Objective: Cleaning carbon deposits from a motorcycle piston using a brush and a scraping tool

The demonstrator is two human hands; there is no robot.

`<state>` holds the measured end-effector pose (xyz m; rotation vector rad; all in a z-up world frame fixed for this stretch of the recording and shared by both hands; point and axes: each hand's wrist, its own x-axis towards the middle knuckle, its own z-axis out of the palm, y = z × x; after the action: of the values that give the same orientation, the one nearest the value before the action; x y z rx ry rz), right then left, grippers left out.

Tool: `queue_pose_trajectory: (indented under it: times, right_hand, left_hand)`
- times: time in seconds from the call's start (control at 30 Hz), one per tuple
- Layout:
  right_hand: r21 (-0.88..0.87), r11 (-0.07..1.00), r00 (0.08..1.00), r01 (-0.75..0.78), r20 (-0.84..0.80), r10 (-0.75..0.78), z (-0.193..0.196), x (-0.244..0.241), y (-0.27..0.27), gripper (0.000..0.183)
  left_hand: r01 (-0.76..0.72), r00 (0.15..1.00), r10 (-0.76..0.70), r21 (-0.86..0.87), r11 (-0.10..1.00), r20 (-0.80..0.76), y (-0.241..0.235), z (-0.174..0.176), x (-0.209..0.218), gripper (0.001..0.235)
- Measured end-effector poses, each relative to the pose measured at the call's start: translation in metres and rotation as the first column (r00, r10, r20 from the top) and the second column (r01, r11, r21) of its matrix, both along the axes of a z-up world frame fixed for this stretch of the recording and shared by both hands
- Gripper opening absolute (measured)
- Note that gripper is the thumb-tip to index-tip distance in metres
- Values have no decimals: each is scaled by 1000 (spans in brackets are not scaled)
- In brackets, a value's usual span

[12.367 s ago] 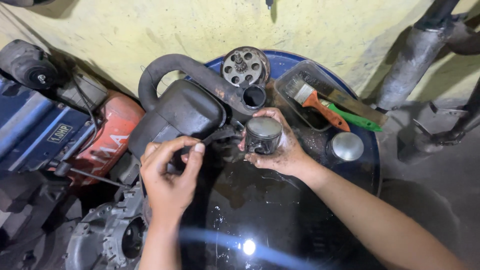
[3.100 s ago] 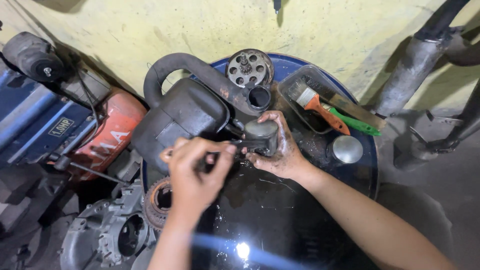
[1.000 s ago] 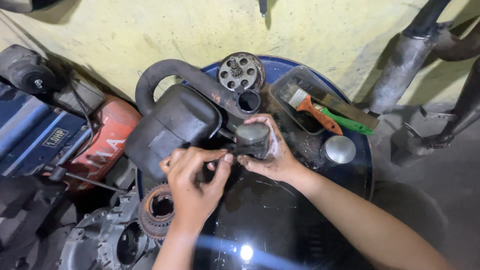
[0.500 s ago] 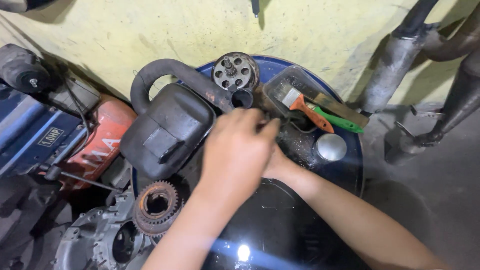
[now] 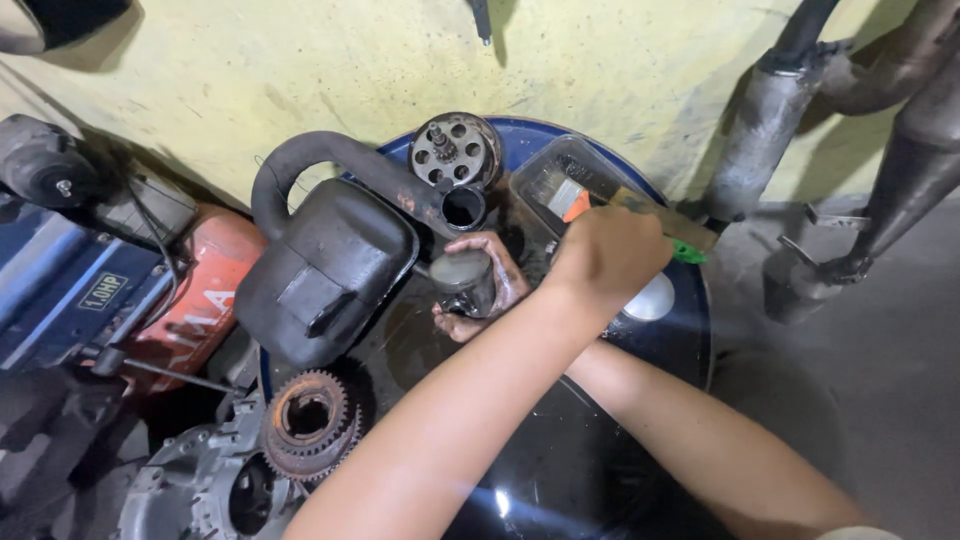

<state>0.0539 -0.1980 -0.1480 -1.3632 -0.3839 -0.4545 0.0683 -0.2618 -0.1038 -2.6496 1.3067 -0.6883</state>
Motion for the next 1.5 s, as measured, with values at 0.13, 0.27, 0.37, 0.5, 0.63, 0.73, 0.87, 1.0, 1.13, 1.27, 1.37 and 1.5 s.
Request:
queue_pose_trajectory:
  times: [0.13, 0.27, 0.37, 0.5, 0.63, 0.73, 0.87, 1.0, 1.13, 1.27, 1.37, 1.5]
  right_hand:
    - [30, 996, 997, 79, -19, -79, 5, -8, 8, 71]
    - [50, 998, 998, 47, -53, -44, 18, -10, 7, 70]
    - [92, 996, 996, 14, -87, -6, 16, -14, 10, 72]
    - [155, 987, 995, -32, -89, 46, 8, -7, 11, 75]
    - [203, 978, 994, -54, -80, 71, 2, -1, 11, 75]
    - [251, 965, 992, -81, -78, 103, -4, -1, 13, 75]
    - [320, 942, 989, -105, -63, 132, -10, 4, 8, 75]
    - [386, 911, 983, -144, -47, 175, -12, 6, 8, 76]
    - [369, 912, 975, -178, -56, 214, 1, -2, 11, 78]
    - [291, 954, 990, -65, -100, 98, -2, -1, 9, 68]
    - [219, 975, 997, -33, -56, 46, -11, 3, 7, 70]
    - [96, 995, 999, 22, 39, -26, -23, 10, 8, 78]
  left_hand:
    - [189, 969, -199, -77, 979, -146, -6, -5, 19, 37]
    - [-20, 968, 62, 172, 985, -244, -6, 22, 9, 15]
    - [119, 878, -146, -88, 989, -456, -10, 10, 25, 16]
    - [235, 929, -170, 169, 957, -329, -26, 25, 49, 26]
    - [190, 959, -143, 176, 966, -246, -30, -8, 44, 25]
    - [208, 946, -172, 107, 972, -275, -32, -42, 43, 23]
    - [134, 732, 0, 144, 980, -681, -4, 45, 21, 23]
    - [238, 776, -2, 291, 927, -630, -9, 77, 21, 26]
    - [238, 822, -99, 182, 954, -560, -30, 24, 43, 27]
    - [211, 955, -156, 211, 954, -253, -40, -16, 43, 24]
    - [215, 968, -175, 229, 949, -181, -40, -23, 49, 24]
    - [210, 970, -185, 166, 963, -155, -31, -4, 62, 27]
